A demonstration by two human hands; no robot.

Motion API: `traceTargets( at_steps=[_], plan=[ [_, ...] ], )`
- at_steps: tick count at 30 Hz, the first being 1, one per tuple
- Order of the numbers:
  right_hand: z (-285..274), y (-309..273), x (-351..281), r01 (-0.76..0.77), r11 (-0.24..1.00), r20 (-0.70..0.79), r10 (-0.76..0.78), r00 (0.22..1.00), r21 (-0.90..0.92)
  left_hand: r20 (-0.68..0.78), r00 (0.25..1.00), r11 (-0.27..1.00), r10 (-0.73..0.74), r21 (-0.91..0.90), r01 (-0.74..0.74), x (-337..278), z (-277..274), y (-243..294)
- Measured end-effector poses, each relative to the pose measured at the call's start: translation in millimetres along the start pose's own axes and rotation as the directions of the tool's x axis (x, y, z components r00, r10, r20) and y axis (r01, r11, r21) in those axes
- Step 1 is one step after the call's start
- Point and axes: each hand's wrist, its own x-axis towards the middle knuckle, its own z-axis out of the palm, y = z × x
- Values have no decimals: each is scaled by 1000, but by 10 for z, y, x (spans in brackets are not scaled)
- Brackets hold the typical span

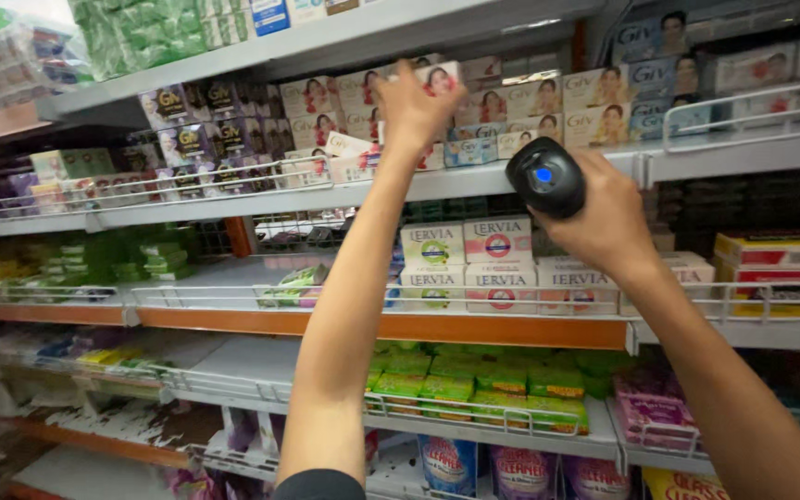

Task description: The person scans barcodes on soap boxes using a handheld scanner and places them onto store shelves, handling items from both the shelves and cardboard boxes on the floor.

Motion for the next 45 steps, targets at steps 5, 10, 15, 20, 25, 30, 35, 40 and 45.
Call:
traceTargets(
  at_steps=[5,10,15,20,25,30,35,40,45],
  plan=[
    [32,-42,-73,-37,999,11,37,999,0,-42,991,991,130,33,-129,-117,100,-60],
    [47,-55,-80,-23,999,16,24,1000,-45,-148,978,987,147,-43,-155,-109,99,114],
    [50,-62,-98,-54,998,35,55,998,-24,-62,974,972,217,-74,-221,36,266,-83],
    [32,-43,-98,-44,997,72,49,996,-69,-29,948,948,318,33,-317,357,755,-840],
    [21,-45,-102,-22,998,82,27,996,-57,-46,986,959,158,244,-143,327,683,-843],
    [39,-36,-107,-39,998,86,43,995,-52,195,957,942,-215,301,150,95,106,-245],
    [38,-26,-108,-56,997,86,60,995,-54,26,965,939,-260,239,247,301,393,-419],
    [66,-74,-115,-63,997,69,66,995,-50,-72,997,998,14,62,-9,473,711,-615],
    [106,-121,-129,-99,994,51,101,994,-45,-70,997,981,42,193,-27,155,549,-174]
  ],
)
